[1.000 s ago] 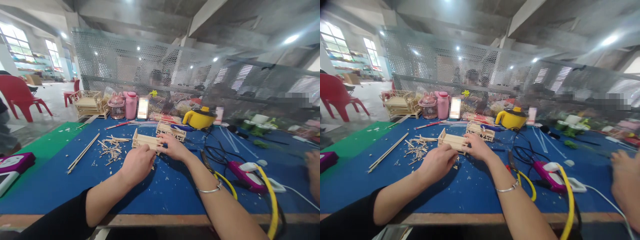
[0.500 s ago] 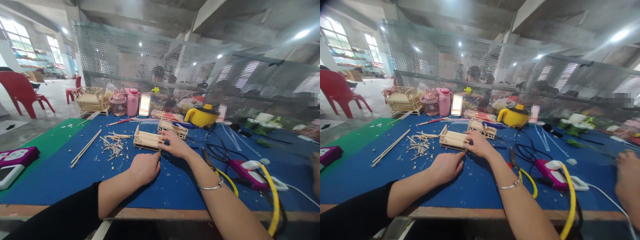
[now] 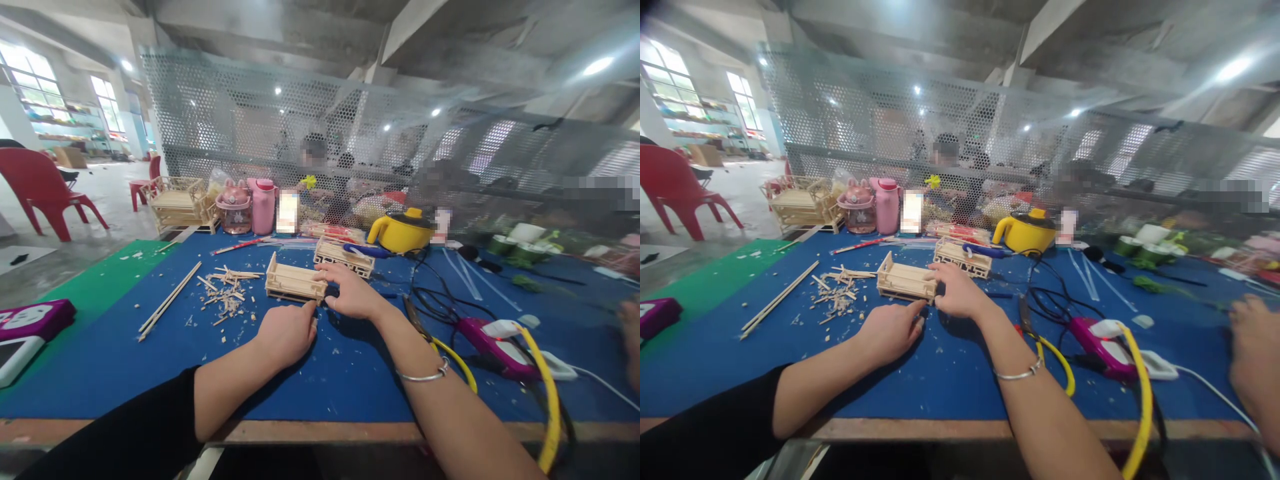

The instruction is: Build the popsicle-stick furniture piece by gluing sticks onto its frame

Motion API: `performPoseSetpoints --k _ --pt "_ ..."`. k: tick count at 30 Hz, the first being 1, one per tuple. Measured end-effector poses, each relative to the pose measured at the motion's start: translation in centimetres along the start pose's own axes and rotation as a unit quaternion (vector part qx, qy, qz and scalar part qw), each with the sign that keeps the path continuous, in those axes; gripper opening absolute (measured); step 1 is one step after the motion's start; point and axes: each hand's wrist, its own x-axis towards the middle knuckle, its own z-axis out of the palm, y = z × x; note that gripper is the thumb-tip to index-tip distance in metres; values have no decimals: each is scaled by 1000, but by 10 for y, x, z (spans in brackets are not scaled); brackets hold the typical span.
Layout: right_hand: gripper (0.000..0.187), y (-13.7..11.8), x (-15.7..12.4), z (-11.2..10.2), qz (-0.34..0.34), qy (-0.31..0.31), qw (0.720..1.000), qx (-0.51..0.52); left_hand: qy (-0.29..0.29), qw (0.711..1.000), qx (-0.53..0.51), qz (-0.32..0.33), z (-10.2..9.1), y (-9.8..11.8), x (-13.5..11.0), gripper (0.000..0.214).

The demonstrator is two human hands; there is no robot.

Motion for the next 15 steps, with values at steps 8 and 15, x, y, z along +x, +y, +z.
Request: performPoseSetpoints --k 8,15 --pt "47 -1 -2 -1 6 -7 1000 0 -10 1000 3 -18 -3 0 2 38" --pt "62 -5 -5 -9 11 -7 1000 8 54 997 -48 -2 -12 -15 0 33"
